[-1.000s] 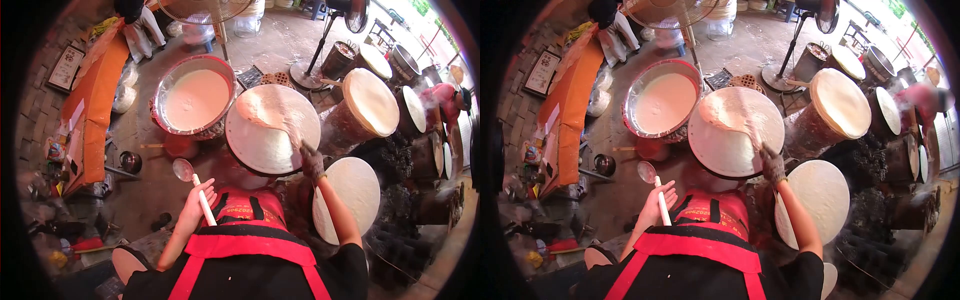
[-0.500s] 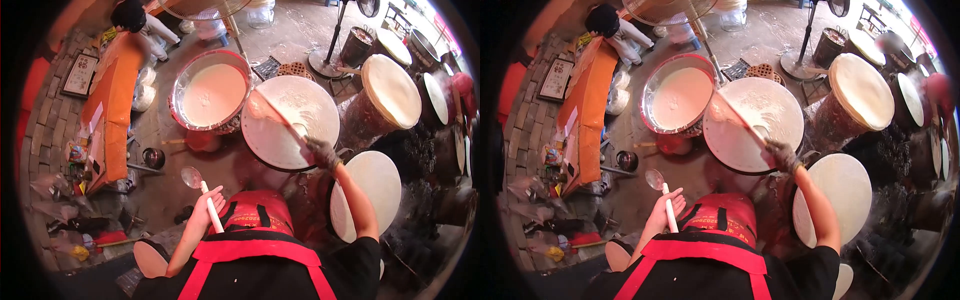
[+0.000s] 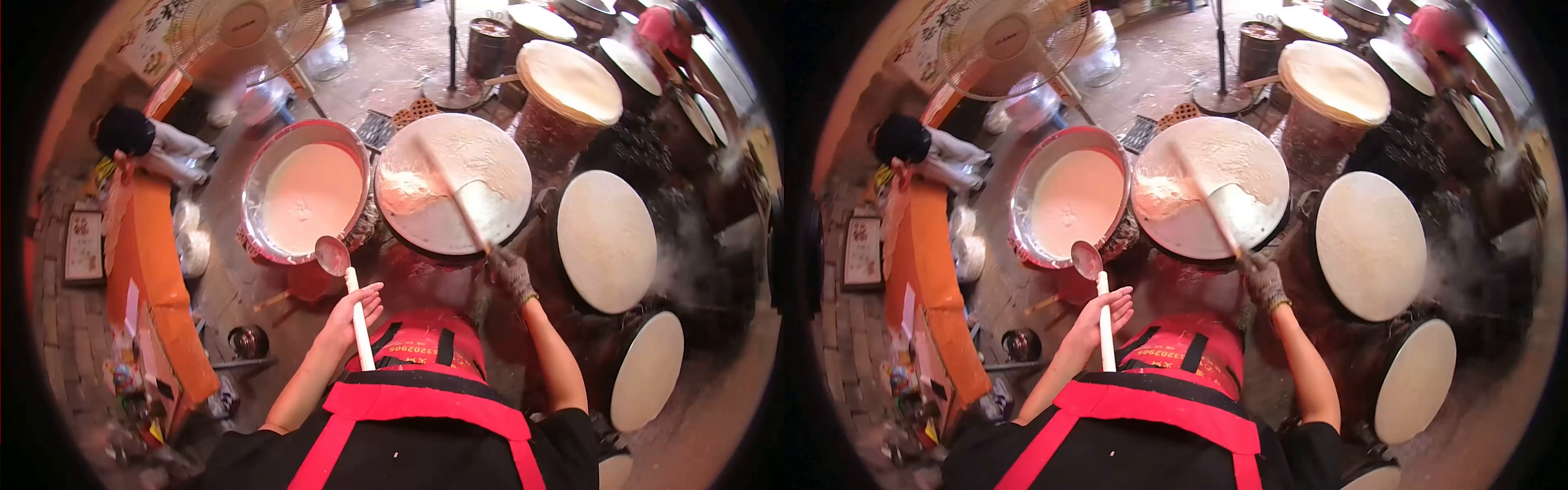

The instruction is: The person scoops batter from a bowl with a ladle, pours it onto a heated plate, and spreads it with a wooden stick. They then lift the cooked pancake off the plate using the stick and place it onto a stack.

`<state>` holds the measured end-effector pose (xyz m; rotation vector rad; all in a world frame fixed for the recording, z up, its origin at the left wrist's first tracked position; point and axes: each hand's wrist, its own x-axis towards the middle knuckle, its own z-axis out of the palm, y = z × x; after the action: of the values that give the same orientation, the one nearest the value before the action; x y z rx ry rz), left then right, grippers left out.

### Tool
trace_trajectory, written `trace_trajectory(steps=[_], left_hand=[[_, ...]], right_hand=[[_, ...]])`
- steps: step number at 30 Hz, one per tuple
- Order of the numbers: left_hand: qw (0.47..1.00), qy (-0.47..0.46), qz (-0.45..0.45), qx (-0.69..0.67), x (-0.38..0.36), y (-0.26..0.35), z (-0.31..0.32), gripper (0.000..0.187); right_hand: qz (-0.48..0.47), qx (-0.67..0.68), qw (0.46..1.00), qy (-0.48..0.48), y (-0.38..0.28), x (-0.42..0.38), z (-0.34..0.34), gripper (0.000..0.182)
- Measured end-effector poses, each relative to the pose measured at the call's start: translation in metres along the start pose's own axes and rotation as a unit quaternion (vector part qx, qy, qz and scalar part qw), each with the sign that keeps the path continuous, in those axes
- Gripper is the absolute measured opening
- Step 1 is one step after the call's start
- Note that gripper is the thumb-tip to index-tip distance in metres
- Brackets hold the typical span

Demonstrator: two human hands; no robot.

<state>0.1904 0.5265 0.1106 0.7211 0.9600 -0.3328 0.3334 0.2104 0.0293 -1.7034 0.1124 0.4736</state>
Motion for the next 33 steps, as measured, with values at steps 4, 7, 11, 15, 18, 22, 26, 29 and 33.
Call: trace_trajectory(steps=[4, 7, 11, 15, 18, 22, 26, 29, 33], left_hand=[[0.998, -0.038, -0.003, 0.051, 0.013, 0.026, -0.047, 0.03], [0.998, -0.047, -0.004, 0.053, 0.013, 0.035, -0.091, 0.03], [0.999, -0.015, 0.027, 0.044, -0.017, 0.035, -0.137, 0.028], [0.998, 0.013, 0.061, -0.014, -0.054, 0.03, -0.178, 0.027], [0.995, 0.038, 0.085, -0.029, -0.071, 0.021, -0.21, 0.028], [0.994, 0.049, 0.097, -0.027, -0.079, 0.016, -0.238, 0.029], [0.994, 0.045, 0.097, -0.012, -0.072, 0.018, -0.236, 0.028], [0.996, 0.025, 0.085, 0.031, -0.064, 0.02, -0.228, 0.028], [0.994, 0.001, 0.089, 0.059, -0.071, 0.021, -0.206, 0.029]], right_hand=[[-0.04, -0.133, 0.99, -0.039, -0.003, -0.106, 0.025, 0.036], [-0.072, -0.078, 0.993, 0.051, 0.035, -0.14, 0.07, 0.044], [-0.301, -0.405, 0.846, 0.172, 0.014, -0.075, 0.193, 0.052], [-0.381, -0.354, 0.807, 0.28, 0.002, 0.076, 0.326, 0.024], [-0.134, 0.015, 0.953, 0.27, -0.005, 0.146, 0.385, 0.02], [-0.02, 0.611, 0.789, 0.07, 0.022, 0.138, 0.394, 0.022], [0.073, 0.59, 0.804, 0.009, 0.018, 0.035, 0.345, 0.02], [0.029, 0.442, 0.875, 0.196, 0.018, -0.011, 0.316, 0.023], [0.125, 0.362, 0.895, 0.229, 0.03, -0.017, 0.248, 0.031]])
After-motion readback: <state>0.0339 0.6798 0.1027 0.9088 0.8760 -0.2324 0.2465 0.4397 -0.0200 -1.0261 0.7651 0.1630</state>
